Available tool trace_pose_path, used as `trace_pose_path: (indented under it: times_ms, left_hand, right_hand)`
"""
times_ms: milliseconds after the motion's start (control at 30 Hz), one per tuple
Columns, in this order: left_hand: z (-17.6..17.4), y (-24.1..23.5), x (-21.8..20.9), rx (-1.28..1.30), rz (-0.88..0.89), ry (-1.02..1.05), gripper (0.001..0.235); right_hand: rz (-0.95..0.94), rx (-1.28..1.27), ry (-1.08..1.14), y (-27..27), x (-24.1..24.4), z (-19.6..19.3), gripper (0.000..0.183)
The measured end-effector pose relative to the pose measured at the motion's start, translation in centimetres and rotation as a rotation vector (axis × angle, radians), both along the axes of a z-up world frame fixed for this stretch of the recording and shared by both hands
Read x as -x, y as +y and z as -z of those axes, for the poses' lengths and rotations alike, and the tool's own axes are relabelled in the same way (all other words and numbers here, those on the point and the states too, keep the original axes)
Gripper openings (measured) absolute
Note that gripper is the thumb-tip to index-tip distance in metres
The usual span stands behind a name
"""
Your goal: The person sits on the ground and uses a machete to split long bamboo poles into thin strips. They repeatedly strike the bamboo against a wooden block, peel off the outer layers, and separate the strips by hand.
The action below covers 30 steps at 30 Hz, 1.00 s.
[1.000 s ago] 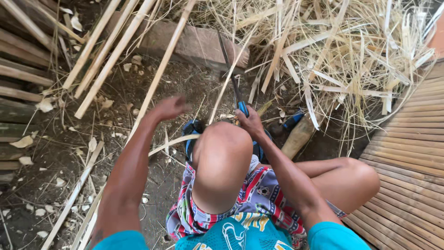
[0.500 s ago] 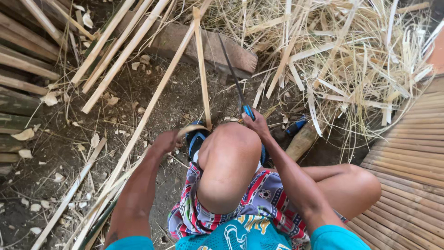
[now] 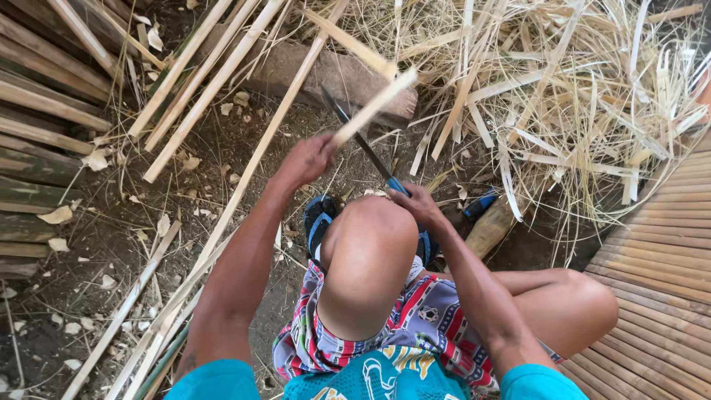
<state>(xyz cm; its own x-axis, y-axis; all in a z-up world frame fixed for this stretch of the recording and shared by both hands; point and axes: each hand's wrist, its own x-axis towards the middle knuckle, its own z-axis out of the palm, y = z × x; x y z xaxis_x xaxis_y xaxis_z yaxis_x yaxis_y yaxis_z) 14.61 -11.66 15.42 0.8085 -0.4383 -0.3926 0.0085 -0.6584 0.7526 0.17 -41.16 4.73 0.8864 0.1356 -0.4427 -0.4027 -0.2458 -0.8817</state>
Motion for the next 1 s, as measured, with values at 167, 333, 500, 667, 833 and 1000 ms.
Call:
trace_pose_path:
  times_ms: [167,333,500,667,833,1000]
  left_hand:
    - [5.5,4.9,4.3,-0.085,-0.103,0.223,0.033]
    - [4.3,5.2,3.9,-0.17,-0.251,0.104,0.032]
    - [4.7,-0.1,0.9,-0.174,-0.192,-0.283,0.034]
    - [7.6,-2.9,-0.2,-0.282,-0.148,-0.217,0.034]
    - [7.4,-3.4,-0.7,-0.283,-0.12,-0.185,0.036]
    - [6.2,-4.7,-1.6,-0.278,-0.124,-0.183,0.036]
  right_hand:
    - [0.172,0.121,-0.063,-0.5,-4.4,-6.6,0.031]
    - [0.261,0.483,-0.378,-2.5,-6.1,-12.0,0.042]
    - [0.474,0.546,-0.47,-4.4,-4.6,-9.9,0.035]
    - [0.395,0.336,0.092,-7.2,-0.6,-1.4,0.034]
    - [0.591,-0.013,0.242,-4.5,5.2,3.3,0.038]
    - [0.639,0.407,-0.221,0.3,4.0,-0.6,0.03]
